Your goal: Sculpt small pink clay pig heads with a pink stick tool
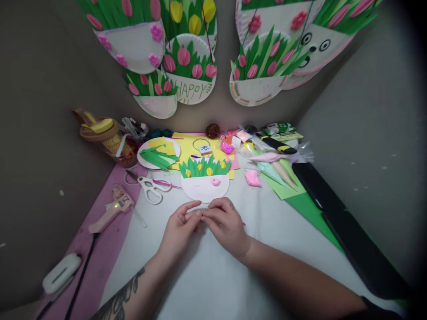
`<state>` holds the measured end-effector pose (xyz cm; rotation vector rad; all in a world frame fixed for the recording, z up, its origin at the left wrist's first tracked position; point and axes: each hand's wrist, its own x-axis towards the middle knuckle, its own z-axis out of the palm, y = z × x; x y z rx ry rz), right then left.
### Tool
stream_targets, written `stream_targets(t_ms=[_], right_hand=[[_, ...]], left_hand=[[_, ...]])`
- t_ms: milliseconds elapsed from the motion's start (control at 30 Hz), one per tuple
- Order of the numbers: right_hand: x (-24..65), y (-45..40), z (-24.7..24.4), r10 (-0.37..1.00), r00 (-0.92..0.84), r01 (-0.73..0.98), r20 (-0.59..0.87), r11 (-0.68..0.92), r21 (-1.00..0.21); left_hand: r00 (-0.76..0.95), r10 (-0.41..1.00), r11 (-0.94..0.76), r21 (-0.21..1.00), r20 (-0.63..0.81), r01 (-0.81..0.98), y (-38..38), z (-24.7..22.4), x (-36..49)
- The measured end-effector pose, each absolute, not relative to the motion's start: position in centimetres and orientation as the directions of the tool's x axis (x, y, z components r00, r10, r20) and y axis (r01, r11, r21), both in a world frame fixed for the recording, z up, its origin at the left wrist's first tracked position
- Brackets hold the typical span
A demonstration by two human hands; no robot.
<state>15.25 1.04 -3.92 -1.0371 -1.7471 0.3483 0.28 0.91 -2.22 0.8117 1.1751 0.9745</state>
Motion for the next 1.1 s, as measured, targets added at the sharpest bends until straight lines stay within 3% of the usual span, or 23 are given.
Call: stream_targets(t_ms=[100, 167, 267, 333, 400, 700, 867, 1100], right_hand=[[15.6, 1.0, -3.7, 0.745, -0.133, 0.507, 0.653, 0.618, -0.601], [15.6, 0.9, -3.4, 0.737, -0.144, 0.517, 0.660, 0.625, -0.585], [15.3, 0.5, -3.0, 0.685, -0.175, 0.516, 0.708, 0.676, -0.527], [14.7, 0.1, -2.7, 0.634, -0.205, 0.504, 0.745, 0.721, -0.475], [14.2, -0.2, -2.6, 0.612, -0.218, 0.497, 0.760, 0.740, -0.453], [14.1, -1.2, -3.2, 0.594, -0.380, 0.510, 0.709, 0.774, -0.376], [14.3, -1.2, -3.2, 0.524, -0.394, 0.570, 0.755, 0.784, -0.246], [14.2, -1.1, -3.0, 0.485, -0.388, 0.593, 0.784, 0.783, -0.191]], left_hand=[[0.131, 0.913, 0.407, 0.886, -0.386, -0.223, 0.6, -1.7, 0.4], [0.155, 0.903, 0.429, 0.825, -0.401, -0.367, 0.5, -1.2, 0.7], [0.211, 0.867, 0.460, 0.562, -0.452, -0.688, 0.7, -0.1, 1.4], [0.262, 0.812, 0.507, 0.406, -0.522, -0.760, 0.8, 0.5, 1.8], [0.323, 0.762, 0.568, 0.339, -0.561, -0.750, 1.0, 1.0, 2.0], [0.329, 0.813, 0.534, 0.390, -0.479, -0.750, 1.0, 1.2, 1.0], [0.313, 0.847, 0.505, 0.464, -0.430, -0.728, 1.1, 1.3, 0.6], [0.317, 0.830, 0.515, 0.410, -0.460, -0.753, 1.1, 1.2, 0.6]])
